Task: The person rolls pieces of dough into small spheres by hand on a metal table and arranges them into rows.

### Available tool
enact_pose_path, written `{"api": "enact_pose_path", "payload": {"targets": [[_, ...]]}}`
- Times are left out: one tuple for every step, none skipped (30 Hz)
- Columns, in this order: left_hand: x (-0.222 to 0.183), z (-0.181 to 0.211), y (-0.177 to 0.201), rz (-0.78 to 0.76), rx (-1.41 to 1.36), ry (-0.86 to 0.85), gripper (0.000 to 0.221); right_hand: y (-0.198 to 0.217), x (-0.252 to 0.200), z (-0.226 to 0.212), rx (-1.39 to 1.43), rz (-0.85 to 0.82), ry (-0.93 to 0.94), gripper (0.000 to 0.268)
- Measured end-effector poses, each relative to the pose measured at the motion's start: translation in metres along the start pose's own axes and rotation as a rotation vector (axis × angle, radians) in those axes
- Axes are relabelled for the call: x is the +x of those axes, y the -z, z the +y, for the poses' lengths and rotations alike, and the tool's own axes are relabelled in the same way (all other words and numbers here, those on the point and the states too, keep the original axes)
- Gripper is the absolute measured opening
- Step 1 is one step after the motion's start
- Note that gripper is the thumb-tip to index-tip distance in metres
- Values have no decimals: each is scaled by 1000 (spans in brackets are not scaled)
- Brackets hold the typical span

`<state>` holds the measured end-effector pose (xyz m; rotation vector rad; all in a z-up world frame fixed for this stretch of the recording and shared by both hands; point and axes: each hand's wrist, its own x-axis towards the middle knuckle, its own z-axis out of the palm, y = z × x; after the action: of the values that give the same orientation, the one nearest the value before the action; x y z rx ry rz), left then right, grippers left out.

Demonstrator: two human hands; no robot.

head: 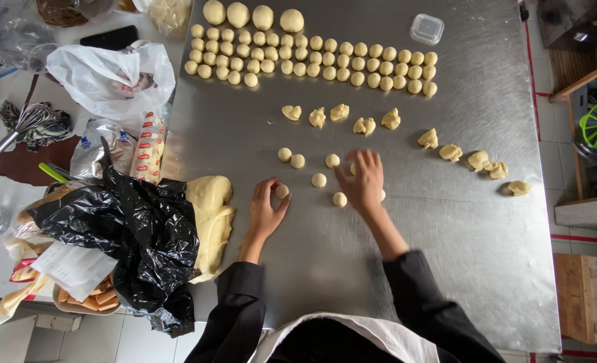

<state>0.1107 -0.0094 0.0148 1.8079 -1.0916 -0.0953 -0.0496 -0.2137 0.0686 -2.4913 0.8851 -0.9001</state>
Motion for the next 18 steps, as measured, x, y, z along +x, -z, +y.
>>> {"api": "enact_pose_path", "payload": {"targets": [[2, -2, 0, 13, -9, -2, 44, -11, 26, 6, 6, -3, 2, 35], [3, -2, -1, 8, -15, 18, 43, -21, 51, 12, -3, -1, 82, 41], [3, -2, 0, 4, -16, 33, 43, -33, 74, 17, -7, 6, 163, 46], [3, -2, 1, -1, -18, 49, 43, -46, 95, 21, -54, 17, 281, 51], [3, -1, 3, 1, -42, 58, 43, -59, 114, 24, -102, 31, 398, 56], [4, 0, 4, 2, -66, 66, 44, -72, 126, 26, -151, 45, 514, 62], [4, 1, 3, -1, -94, 76, 44, -80, 132, 28, -114, -78, 503, 57], [9, 0, 2, 38, -31, 50, 44, -87, 135, 28, -78, -201, 491, 53], [15, -1, 0, 72, 29, 23, 43, -86, 137, 26, -45, -324, 473, 50], [23, -3, -2, 106, 89, -5, 42, -79, 136, 23, -29, -302, 476, 45], [36, -7, -6, 109, 137, -11, 43, -67, 131, 16, -13, -280, 477, 40], [56, -13, -13, 112, 184, -18, 44, -52, 123, 6, 3, -257, 478, 35], [77, -19, -22, 114, 225, -23, 46, -29, 105, -1, 116, -209, 371, 37], [98, -27, -28, 101, 273, -93, 49, -5, 77, -8, 229, -160, 263, 39], [118, -37, -38, 92, 318, -159, 52, 19, 47, -12, 340, -136, 78, 38], [143, -46, -51, 52, 331, -194, 55, 41, 15, -13, 448, -110, -110, 37], [163, -57, -61, 10, 349, -228, 58, 58, -13, -9, 536, -56, -134, 35], [177, -65, -72, -22, 326, -230, 56, 71, -39, -3, 740, -62, -217, 35]]}}
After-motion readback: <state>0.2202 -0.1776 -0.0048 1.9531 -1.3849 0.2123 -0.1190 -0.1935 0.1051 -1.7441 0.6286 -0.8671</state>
